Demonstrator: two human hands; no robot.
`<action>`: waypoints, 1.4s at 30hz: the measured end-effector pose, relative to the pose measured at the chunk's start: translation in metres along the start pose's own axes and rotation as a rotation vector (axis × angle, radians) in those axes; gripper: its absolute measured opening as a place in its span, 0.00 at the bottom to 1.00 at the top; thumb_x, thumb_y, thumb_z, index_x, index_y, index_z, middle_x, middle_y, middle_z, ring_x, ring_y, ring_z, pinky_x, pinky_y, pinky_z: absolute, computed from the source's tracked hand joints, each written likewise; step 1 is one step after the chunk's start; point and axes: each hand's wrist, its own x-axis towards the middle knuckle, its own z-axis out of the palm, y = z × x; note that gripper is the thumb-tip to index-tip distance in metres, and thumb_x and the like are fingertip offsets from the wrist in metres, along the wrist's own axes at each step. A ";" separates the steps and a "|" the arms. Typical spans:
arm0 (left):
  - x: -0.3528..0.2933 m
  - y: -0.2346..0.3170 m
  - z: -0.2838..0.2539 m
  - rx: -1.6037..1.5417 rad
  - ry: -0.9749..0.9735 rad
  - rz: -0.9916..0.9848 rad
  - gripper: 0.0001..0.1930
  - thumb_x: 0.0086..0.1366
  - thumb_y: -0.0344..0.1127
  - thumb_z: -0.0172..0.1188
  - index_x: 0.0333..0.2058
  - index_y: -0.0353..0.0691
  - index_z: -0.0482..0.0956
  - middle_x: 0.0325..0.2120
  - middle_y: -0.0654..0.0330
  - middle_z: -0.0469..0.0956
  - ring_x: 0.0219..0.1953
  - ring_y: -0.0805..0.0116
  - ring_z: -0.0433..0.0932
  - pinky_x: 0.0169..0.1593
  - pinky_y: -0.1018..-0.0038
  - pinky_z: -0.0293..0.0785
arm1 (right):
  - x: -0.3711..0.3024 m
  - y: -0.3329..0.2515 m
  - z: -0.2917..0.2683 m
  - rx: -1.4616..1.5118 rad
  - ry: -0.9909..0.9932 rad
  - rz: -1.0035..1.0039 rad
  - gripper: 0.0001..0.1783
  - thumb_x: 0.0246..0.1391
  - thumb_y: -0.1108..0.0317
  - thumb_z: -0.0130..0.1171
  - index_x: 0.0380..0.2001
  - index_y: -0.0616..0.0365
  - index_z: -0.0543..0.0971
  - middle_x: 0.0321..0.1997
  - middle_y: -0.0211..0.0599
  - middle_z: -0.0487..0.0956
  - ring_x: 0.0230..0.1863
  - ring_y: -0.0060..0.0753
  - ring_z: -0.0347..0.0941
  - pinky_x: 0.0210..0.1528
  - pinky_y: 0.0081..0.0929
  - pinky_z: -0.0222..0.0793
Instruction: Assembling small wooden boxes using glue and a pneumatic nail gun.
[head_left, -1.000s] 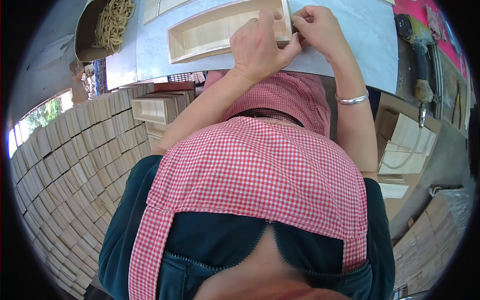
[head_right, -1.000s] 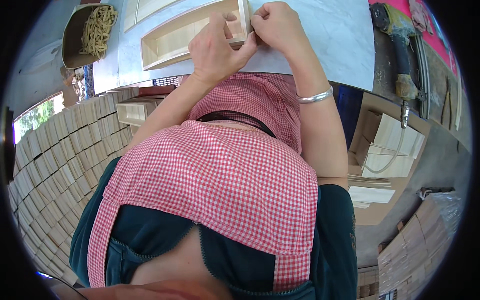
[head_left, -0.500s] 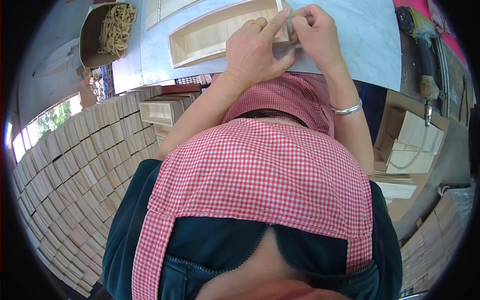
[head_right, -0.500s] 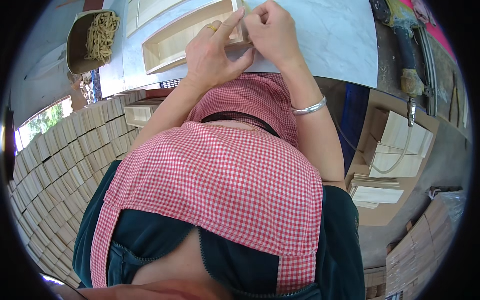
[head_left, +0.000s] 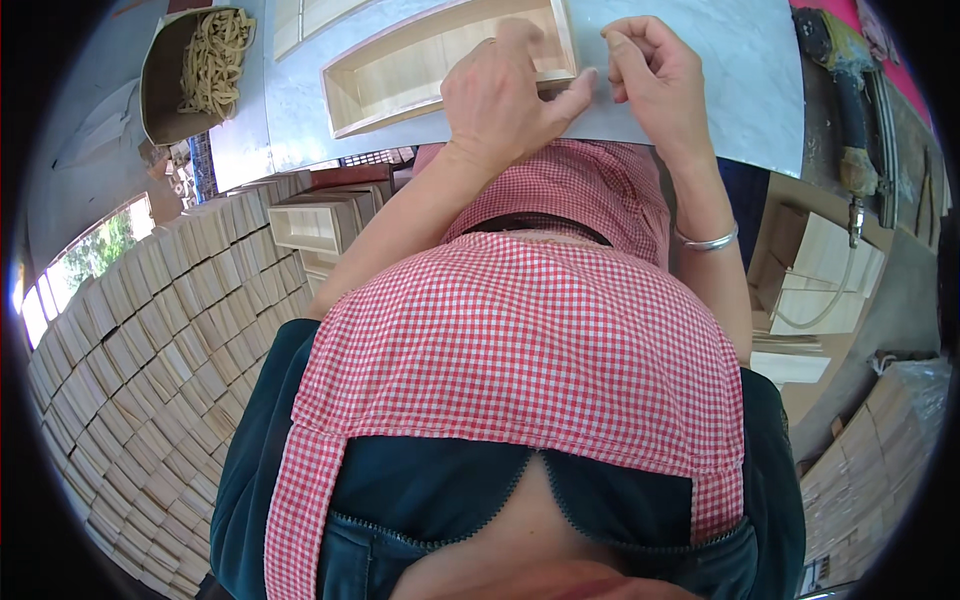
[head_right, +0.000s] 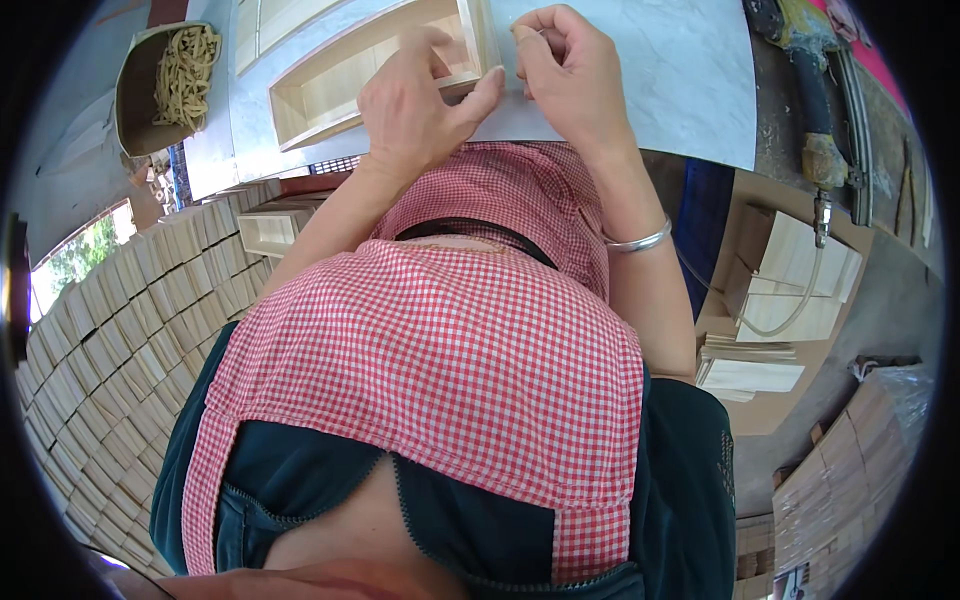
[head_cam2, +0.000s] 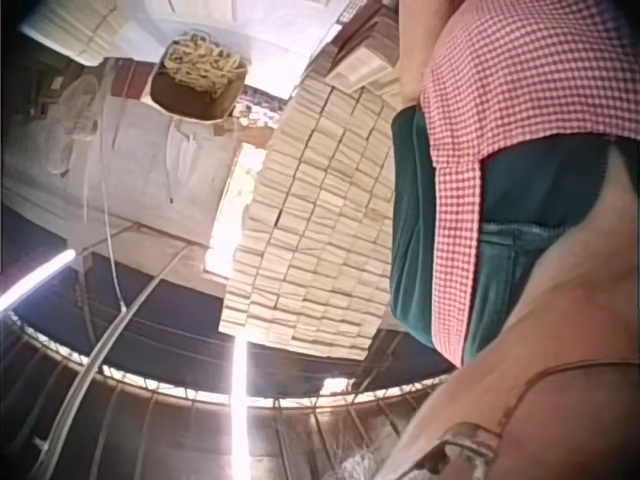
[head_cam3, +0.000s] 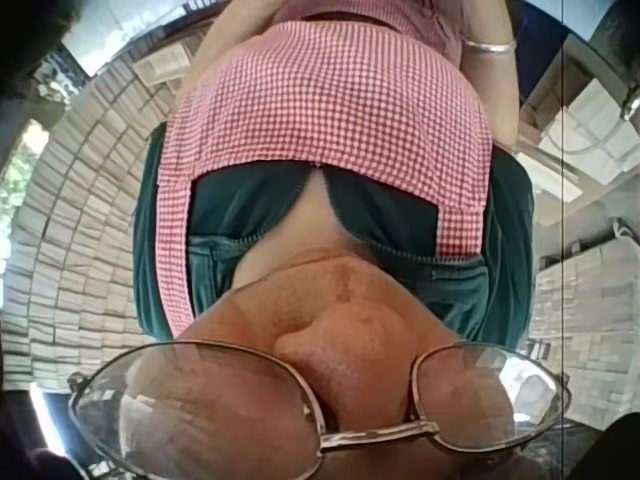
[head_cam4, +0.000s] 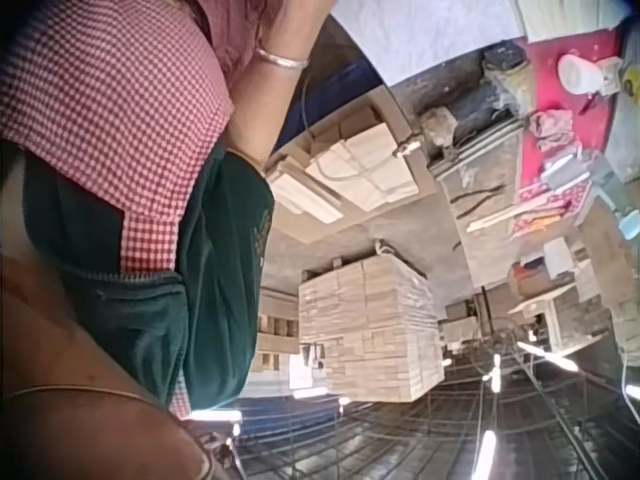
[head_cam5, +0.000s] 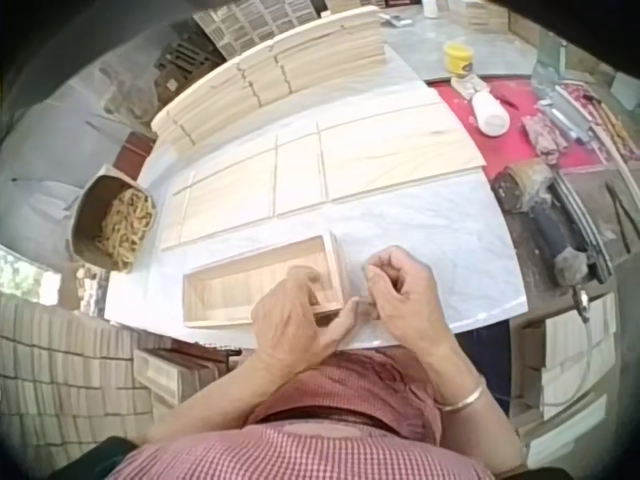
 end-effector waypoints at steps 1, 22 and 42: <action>0.001 -0.001 0.003 0.073 0.013 0.078 0.19 0.51 0.49 0.70 0.37 0.46 0.81 0.20 0.68 0.72 0.20 0.71 0.70 0.24 0.75 0.66 | -0.002 0.000 -0.002 -0.007 0.000 0.000 0.06 0.62 0.73 0.56 0.40 0.61 0.80 0.23 0.28 0.75 0.22 0.15 0.63 0.25 0.13 0.63; 0.054 -0.022 -0.163 -0.982 0.647 -0.217 0.19 0.72 0.43 0.58 0.23 0.40 0.70 0.18 0.69 0.64 0.21 0.78 0.60 0.25 0.79 0.61 | -0.010 -0.046 -0.223 -1.833 0.493 -0.150 0.37 0.54 0.50 0.65 0.60 0.62 0.70 0.48 0.57 0.80 0.46 0.60 0.77 0.50 0.44 0.73; 0.070 -0.051 -0.177 -0.040 0.936 0.338 0.10 0.55 0.40 0.71 0.29 0.46 0.78 0.37 0.63 0.75 0.39 0.63 0.71 0.49 0.67 0.69 | -0.021 -0.279 -0.029 -1.450 0.152 -0.263 0.18 0.47 0.66 0.69 0.39 0.69 0.81 0.33 0.48 0.82 0.31 0.37 0.78 0.34 0.31 0.73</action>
